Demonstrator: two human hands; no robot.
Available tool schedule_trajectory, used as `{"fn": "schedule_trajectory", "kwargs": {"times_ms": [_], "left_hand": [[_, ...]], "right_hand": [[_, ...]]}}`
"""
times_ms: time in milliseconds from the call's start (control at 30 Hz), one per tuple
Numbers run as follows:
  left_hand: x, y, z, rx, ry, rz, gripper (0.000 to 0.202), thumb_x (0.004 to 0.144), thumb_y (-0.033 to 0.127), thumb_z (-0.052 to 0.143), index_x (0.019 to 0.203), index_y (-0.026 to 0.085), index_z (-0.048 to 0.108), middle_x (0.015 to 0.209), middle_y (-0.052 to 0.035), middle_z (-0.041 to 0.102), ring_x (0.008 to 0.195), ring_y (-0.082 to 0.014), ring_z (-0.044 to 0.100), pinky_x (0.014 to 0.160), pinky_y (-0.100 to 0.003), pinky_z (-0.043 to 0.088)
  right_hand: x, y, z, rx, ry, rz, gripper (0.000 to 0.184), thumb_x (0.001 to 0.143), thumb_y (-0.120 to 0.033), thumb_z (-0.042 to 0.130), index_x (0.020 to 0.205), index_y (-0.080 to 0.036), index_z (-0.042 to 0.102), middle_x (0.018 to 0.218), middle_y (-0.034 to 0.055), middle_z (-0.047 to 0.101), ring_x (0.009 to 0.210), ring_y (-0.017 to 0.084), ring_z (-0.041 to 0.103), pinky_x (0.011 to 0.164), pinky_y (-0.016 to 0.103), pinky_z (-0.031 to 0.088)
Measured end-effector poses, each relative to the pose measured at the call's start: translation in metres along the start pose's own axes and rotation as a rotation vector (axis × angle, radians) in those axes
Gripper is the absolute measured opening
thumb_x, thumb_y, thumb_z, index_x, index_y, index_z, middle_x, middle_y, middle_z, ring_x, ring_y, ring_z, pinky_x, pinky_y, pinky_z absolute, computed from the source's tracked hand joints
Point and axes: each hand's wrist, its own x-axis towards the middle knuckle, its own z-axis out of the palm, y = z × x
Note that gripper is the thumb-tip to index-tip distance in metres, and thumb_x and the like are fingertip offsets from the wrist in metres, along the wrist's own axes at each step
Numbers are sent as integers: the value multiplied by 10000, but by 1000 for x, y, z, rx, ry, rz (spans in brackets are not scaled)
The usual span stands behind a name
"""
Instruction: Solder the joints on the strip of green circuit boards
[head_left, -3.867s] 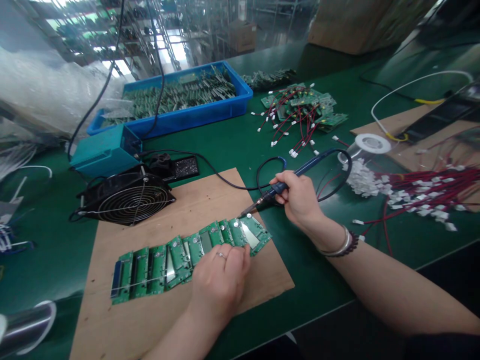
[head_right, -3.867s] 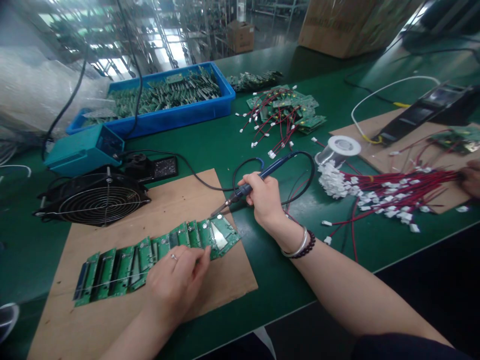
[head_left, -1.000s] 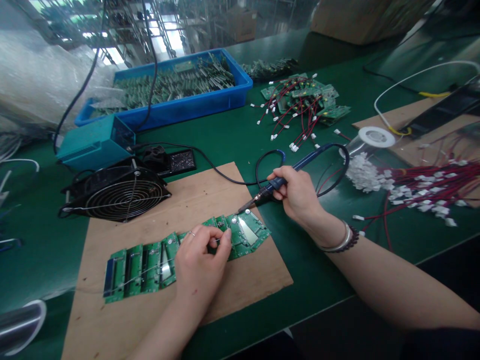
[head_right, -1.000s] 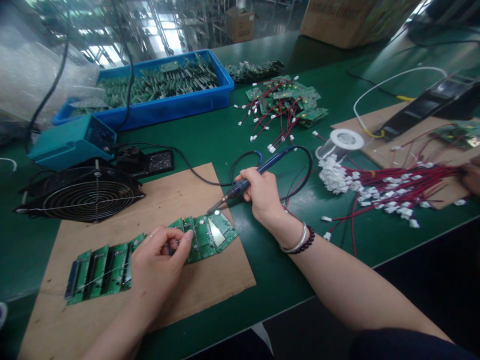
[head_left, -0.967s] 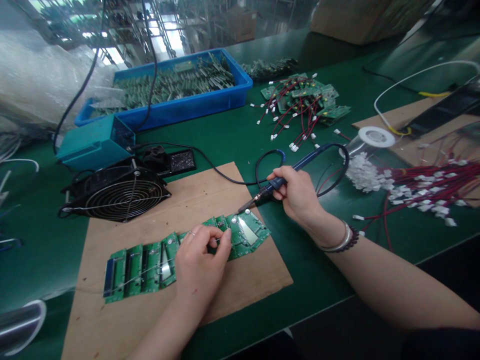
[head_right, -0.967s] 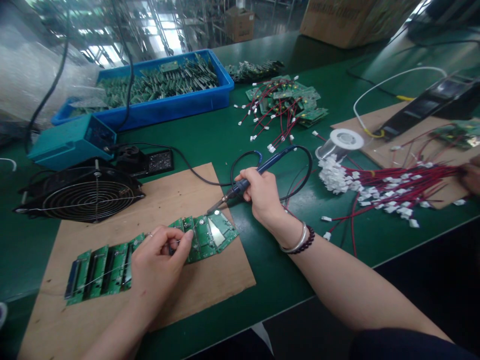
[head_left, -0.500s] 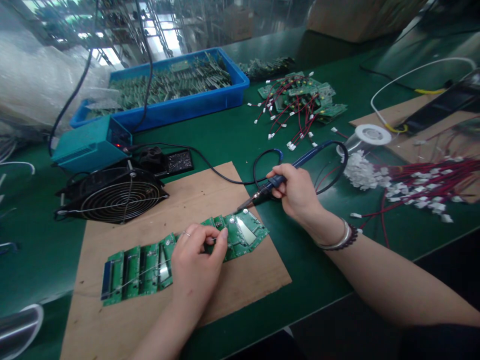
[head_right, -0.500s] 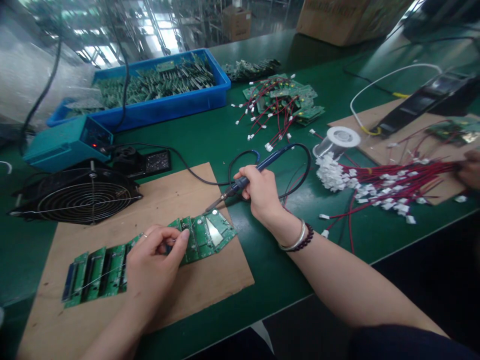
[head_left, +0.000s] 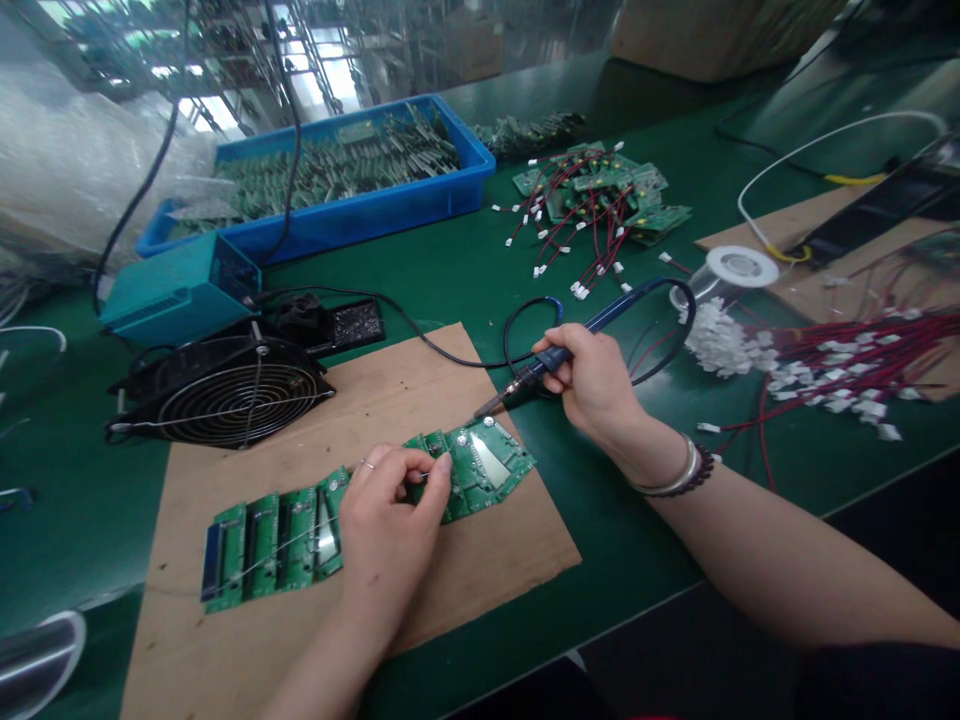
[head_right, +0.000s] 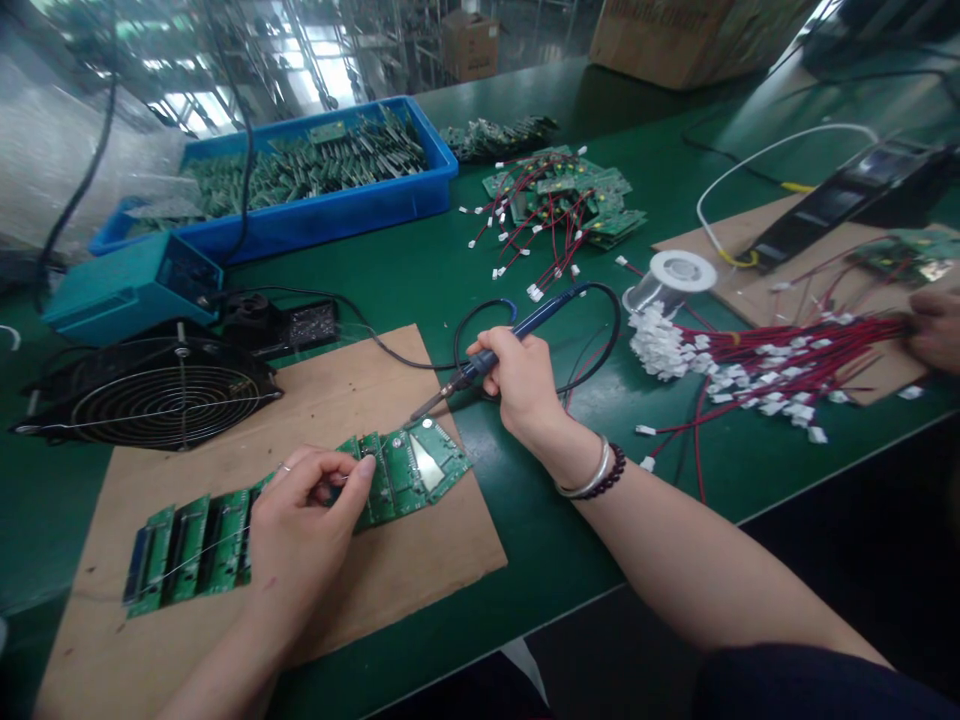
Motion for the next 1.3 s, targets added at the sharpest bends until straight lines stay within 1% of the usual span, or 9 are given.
{"fn": "schedule_trajectory", "kwargs": {"times_ms": [167,400,633,767,833,900,1000,1167,1300], "left_hand": [[4,2,-2,-39,-38,-43,220,807,266,607,598,199,591,596,30,536,493,-101,433,489,-240,350],[3,0,-1,-44,-58,-81,238,803,296,609,586,198,594,587,30,529,488,-99,427,482,-241,339],[1,-1,0,-40,-63,-42,211,818,286,628,626,200,636,631,19,567,516,-106,449,505,-248,369],[-1,-3,-2,-1,-25,-17,197,838,293,641,662,204,646,680,15,581,572,-117,496,537,-251,400],[-1,-4,-3,37,-4,6,176,847,304,646,699,211,667,724,6,593,629,-129,532,589,-263,431],[-1,-5,-3,46,-7,31,158,855,309,639,736,219,692,748,-2,601,662,-142,554,630,-281,455],[-1,-7,-3,27,-14,52,151,861,305,627,763,224,707,748,-5,603,673,-152,567,645,-295,467],[-1,-9,-4,44,-23,37,138,853,312,644,765,229,710,764,0,602,679,-150,565,650,-293,464],[0,-10,-3,31,-42,-16,151,845,329,645,750,232,712,763,-2,607,676,-155,561,641,-295,456]], "right_hand": [[0,4,-2,-30,-31,-4,168,569,-259,577,456,-135,570,348,-47,341,316,48,255,295,186,201],[-2,5,-1,-41,-33,15,170,577,-254,576,461,-130,566,347,-55,327,313,47,260,298,182,198],[-3,4,-2,-33,-24,13,165,578,-234,568,451,-128,563,345,-56,318,308,45,254,296,184,199],[-4,1,-2,-15,5,6,176,600,-222,557,447,-135,559,347,-55,311,310,47,247,291,180,210],[-4,-1,-2,-16,15,5,183,610,-221,550,445,-142,549,360,-51,327,311,46,241,285,180,216],[-5,-2,-1,-20,13,5,186,605,-226,553,440,-142,543,378,-42,357,310,42,237,280,180,215],[-7,-2,0,-13,6,9,174,571,-234,567,430,-135,552,401,-22,424,313,36,253,274,174,213],[-7,1,-2,-20,4,23,165,564,-232,567,443,-121,563,427,-5,469,319,36,275,277,173,221],[-7,4,-3,-24,-6,5,167,559,-248,585,456,-117,568,431,-5,475,318,36,278,281,176,215]]}}
